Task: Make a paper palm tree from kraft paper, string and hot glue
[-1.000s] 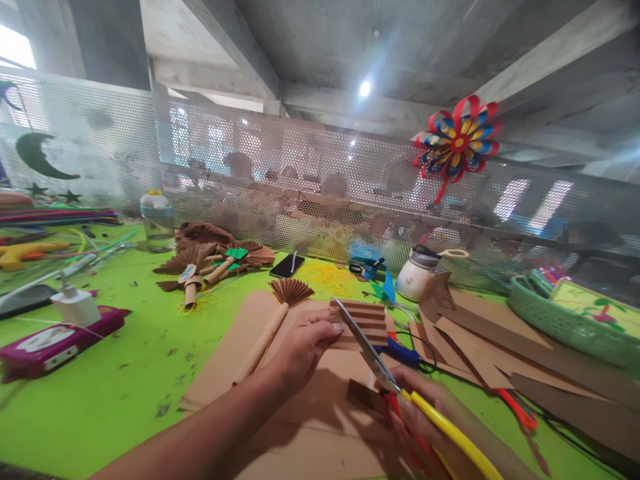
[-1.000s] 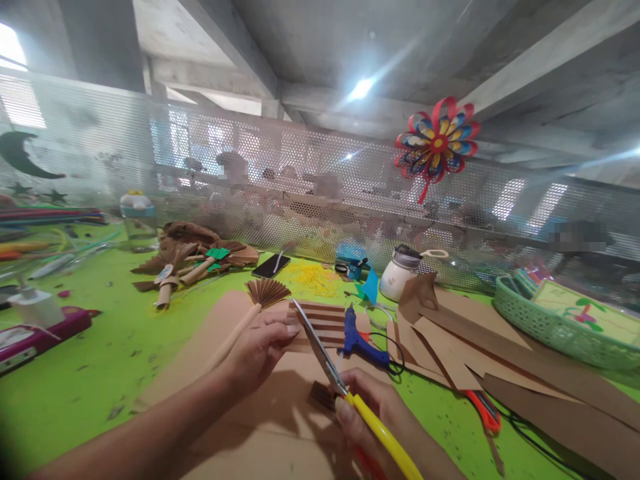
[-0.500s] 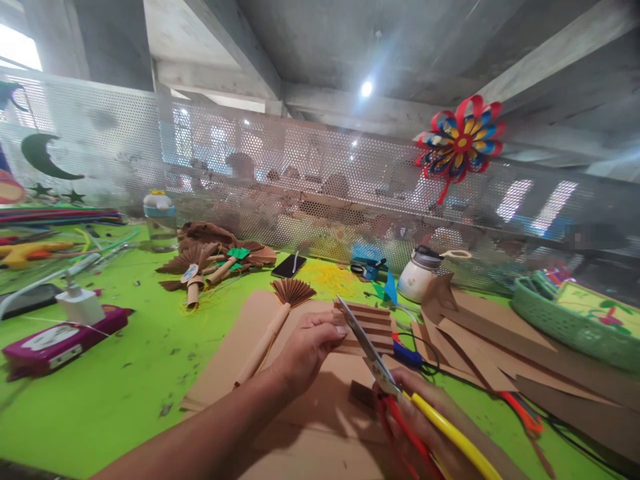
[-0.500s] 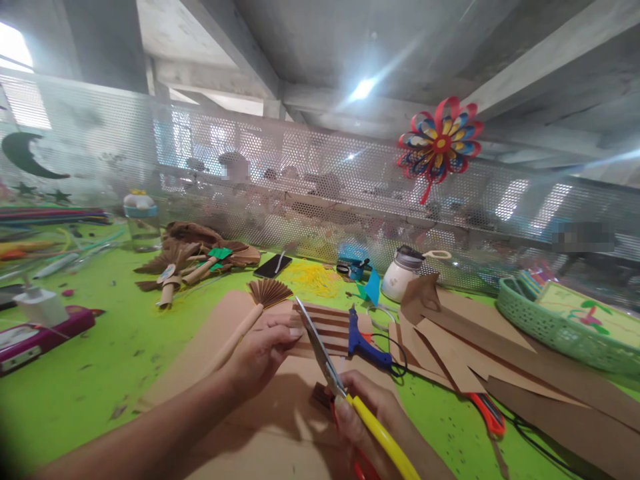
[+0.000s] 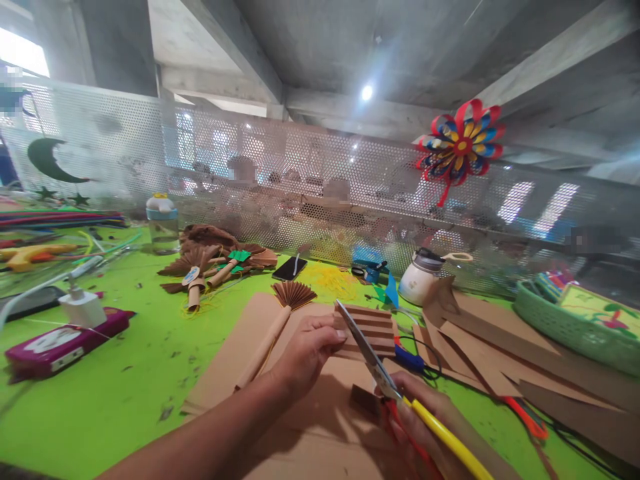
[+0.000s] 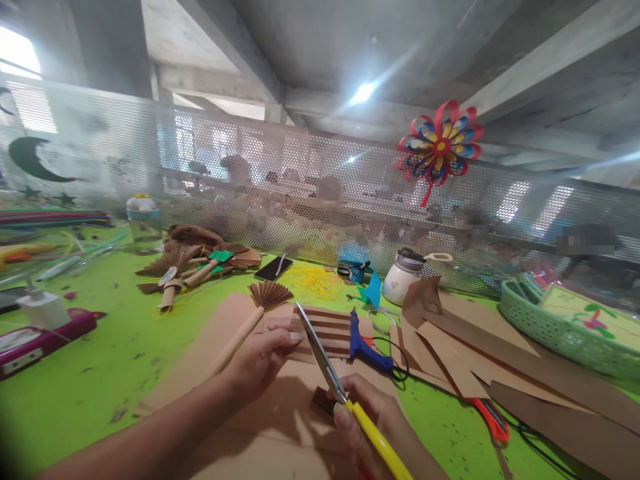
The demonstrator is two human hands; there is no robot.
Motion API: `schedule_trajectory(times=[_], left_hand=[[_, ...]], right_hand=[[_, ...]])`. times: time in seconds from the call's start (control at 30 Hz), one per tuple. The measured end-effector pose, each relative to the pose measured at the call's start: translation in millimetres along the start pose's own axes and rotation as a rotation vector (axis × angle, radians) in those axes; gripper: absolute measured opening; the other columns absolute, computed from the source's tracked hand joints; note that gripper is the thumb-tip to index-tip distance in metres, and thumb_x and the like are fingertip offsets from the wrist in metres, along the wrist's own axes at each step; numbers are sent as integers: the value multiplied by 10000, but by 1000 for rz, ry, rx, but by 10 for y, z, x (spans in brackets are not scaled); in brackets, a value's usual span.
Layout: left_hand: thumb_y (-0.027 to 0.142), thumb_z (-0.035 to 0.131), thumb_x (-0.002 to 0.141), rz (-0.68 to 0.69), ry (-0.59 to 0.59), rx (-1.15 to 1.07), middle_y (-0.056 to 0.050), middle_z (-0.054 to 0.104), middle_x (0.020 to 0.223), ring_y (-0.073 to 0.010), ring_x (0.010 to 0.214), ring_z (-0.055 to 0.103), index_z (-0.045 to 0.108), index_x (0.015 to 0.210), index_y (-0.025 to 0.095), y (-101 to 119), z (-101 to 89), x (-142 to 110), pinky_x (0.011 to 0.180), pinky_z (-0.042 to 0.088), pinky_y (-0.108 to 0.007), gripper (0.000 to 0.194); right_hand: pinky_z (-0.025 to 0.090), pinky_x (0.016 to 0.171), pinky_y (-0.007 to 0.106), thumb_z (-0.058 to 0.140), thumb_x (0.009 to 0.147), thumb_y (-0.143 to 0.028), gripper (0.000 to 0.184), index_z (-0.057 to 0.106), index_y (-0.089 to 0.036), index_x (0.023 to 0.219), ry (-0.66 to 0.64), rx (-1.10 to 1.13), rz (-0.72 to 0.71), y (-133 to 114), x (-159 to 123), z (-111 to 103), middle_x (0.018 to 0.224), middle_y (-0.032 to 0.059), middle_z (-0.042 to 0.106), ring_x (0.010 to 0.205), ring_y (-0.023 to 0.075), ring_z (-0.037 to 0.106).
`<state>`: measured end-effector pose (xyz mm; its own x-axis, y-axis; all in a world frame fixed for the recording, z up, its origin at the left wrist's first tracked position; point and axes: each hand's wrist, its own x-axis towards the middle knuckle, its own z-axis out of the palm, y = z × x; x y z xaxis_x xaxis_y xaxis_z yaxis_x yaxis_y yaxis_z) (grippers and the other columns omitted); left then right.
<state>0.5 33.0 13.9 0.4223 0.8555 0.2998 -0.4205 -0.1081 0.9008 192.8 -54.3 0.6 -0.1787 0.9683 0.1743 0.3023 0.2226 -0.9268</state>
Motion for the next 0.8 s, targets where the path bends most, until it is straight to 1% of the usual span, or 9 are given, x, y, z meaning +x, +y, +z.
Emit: schedule_trajectory(times=[0.1,0.27,0.37,0.47,0.53,0.6,0.67,0.73,0.8], left_hand=[[188,571,655,5,22,-36,-5,515,549,-133,590,450,529,505,164,-6,2,-2,693,387,-308,158],[177,583,639,-18,8,-118,-40,587,607,-152,629,485,597,545,153,30,38,-12,719,399,-318,98],[172,583,638,-18,0,-138,-42,596,613,-151,636,494,616,552,146,46,51,-15,723,398,-314,96],[161,573,628,-24,-3,-157,-38,587,630,-140,641,484,639,595,130,49,55,-12,715,387,-296,80],[149,570,613,-13,14,-158,-4,508,567,-109,582,414,585,533,134,46,55,-8,647,358,-264,83],[137,570,597,3,35,-155,40,374,502,-84,523,299,458,445,158,41,54,-3,565,298,-244,191],[135,569,590,8,44,-150,62,278,492,-77,508,215,345,426,181,36,50,2,524,243,-243,282],[139,565,592,13,45,-141,68,245,497,-79,511,183,296,442,192,30,45,5,513,215,-248,312],[146,561,599,16,38,-128,67,243,497,-83,515,172,289,452,196,24,39,6,511,201,-256,313]], right_hand=[[472,529,245,524,785,-678,520,666,-189,889,12,-8,3,3,-9,30,627,24,552,579,158,541],[426,432,211,515,783,-687,530,653,-184,879,26,4,37,-12,-36,93,549,-1,493,491,130,495],[411,426,207,516,780,-688,533,655,-182,872,41,-16,24,29,-18,96,545,-3,483,496,130,484],[394,447,211,516,767,-702,537,651,-187,835,61,-56,-22,119,20,79,579,4,499,529,131,468],[376,473,218,511,763,-711,542,643,-188,821,67,-78,-49,169,36,71,594,0,499,539,124,440],[352,496,226,499,767,-714,550,635,-185,829,68,-84,-57,181,35,70,606,-5,494,539,115,412],[307,484,225,485,778,-710,550,622,-180,838,63,-81,-38,144,17,79,602,-14,472,522,105,376],[255,462,223,479,785,-703,546,611,-176,842,55,-74,-13,76,-6,92,590,-25,440,504,95,334],[222,459,226,483,790,-690,536,605,-172,849,49,-58,4,9,-24,105,576,-40,397,493,88,297]])
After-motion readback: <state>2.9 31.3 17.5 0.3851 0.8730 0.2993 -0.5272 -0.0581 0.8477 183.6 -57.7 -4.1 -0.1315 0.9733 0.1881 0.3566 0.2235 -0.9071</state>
